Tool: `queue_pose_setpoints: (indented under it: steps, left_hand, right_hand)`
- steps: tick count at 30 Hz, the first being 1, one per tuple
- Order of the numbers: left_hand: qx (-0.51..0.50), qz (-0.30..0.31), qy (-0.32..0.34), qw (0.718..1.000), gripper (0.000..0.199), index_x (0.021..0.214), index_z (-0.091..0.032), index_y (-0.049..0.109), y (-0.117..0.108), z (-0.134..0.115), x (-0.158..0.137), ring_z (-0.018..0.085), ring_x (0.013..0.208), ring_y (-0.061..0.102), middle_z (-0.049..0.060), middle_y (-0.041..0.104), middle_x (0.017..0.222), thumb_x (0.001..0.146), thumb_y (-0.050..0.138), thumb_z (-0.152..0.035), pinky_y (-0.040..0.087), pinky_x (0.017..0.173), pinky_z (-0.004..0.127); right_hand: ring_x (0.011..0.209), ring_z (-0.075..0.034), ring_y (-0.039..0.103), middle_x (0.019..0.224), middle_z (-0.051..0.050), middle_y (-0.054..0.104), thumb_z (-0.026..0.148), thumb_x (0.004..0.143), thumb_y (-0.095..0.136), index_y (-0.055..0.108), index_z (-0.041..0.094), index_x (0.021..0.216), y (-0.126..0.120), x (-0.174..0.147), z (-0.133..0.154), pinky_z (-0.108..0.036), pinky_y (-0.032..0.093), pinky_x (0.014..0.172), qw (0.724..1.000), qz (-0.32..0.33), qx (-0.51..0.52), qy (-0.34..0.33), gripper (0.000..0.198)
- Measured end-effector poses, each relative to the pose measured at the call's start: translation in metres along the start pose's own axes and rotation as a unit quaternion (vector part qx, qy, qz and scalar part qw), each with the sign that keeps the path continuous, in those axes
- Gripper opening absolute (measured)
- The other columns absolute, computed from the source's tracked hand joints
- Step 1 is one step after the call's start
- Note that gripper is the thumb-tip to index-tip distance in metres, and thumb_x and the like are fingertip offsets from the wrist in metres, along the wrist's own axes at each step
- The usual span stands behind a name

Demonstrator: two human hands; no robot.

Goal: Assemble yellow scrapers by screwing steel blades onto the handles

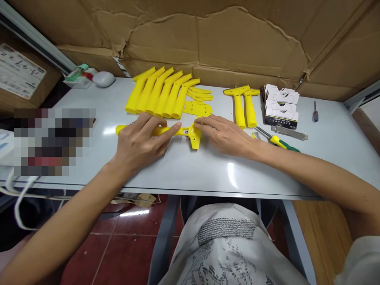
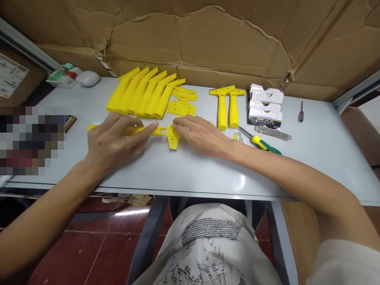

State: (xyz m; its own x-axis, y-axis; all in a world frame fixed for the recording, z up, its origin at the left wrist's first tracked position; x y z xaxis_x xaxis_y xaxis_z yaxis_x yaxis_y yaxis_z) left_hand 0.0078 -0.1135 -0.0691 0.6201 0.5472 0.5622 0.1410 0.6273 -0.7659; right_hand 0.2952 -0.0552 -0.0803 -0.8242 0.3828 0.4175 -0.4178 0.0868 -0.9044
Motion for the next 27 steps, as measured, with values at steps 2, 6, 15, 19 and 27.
queue_pose_setpoints:
  steps: [2, 6, 15, 19, 27]
  left_hand:
    - [-0.014, 0.012, -0.013, 1.0, 0.045, 0.158, -0.039, 0.062, 0.001, 0.0, 0.0, 0.03, 0.103, 0.07, 0.01, 0.078, 0.115, 0.116, 0.057, -0.025, 0.059, 0.075, 0.042]
    - [-0.009, 0.015, -0.032, 0.999, 0.041, 0.157, -0.034, 0.065, -0.003, -0.001, -0.001, 0.029, 0.106, 0.067, 0.008, 0.077, 0.118, 0.118, 0.055, -0.026, 0.055, 0.073, 0.04]
    - [-0.058, 0.023, -0.333, 0.941, 0.057, 0.153, -0.015, 0.071, -0.005, 0.065, 0.03, 0.027, 0.102, 0.078, 0.01, 0.084, 0.124, 0.104, 0.067, -0.041, 0.064, 0.108, 0.048]
    - [-0.099, 0.078, -0.492, 0.862, 0.051, 0.142, -0.007, 0.078, 0.008, 0.114, 0.058, 0.026, 0.111, 0.076, 0.011, 0.084, 0.132, 0.103, 0.075, -0.04, 0.063, 0.116, 0.051]
    - [-0.089, 0.019, -0.556, 0.826, 0.076, 0.119, 0.002, 0.087, 0.072, 0.161, 0.066, 0.023, 0.1, 0.073, 0.006, 0.087, 0.11, 0.1, 0.074, -0.07, 0.064, 0.113, 0.054]
  right_hand:
    - [0.136, -0.032, 0.071, 0.157, -0.02, 0.07, -0.003, 0.105, 0.039, 0.066, 0.014, 0.15, 0.003, 0.001, 0.001, -0.059, 0.062, 0.117, 1.0, -0.001, -0.017, -0.007, 0.055]
    - [0.138, -0.033, 0.07, 0.16, -0.023, 0.068, -0.003, 0.104, 0.039, 0.064, 0.011, 0.154, 0.002, 0.0, 0.013, -0.058, 0.061, 0.118, 0.999, 0.007, -0.045, 0.004, 0.057]
    - [0.113, -0.027, 0.077, 0.132, -0.013, 0.078, 0.006, 0.102, 0.048, 0.072, 0.02, 0.138, -0.061, -0.037, -0.001, -0.043, 0.065, 0.091, 0.978, -0.165, 0.011, 0.126, 0.046]
    - [0.09, -0.023, 0.075, 0.11, -0.008, 0.081, 0.008, 0.101, 0.053, 0.077, 0.021, 0.113, -0.075, -0.078, -0.008, -0.037, 0.058, 0.076, 0.969, -0.175, -0.005, 0.175, 0.03]
    - [0.087, -0.025, 0.076, 0.096, -0.007, 0.082, 0.009, 0.1, 0.059, 0.08, 0.021, 0.101, -0.083, -0.134, 0.003, -0.039, 0.057, 0.077, 0.968, -0.13, -0.058, 0.209, 0.024]
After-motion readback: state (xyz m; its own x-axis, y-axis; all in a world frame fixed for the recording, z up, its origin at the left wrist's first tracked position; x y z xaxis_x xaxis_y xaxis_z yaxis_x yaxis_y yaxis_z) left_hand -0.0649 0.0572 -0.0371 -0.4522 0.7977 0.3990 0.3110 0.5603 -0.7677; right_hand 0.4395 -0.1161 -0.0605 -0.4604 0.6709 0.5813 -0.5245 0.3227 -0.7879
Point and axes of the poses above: each hand's wrist, its own x-axis towards the middle knuckle, its own y-axis out of the palm, z = x × y, the point moved 2 cm from there along x, towards the middle knuckle
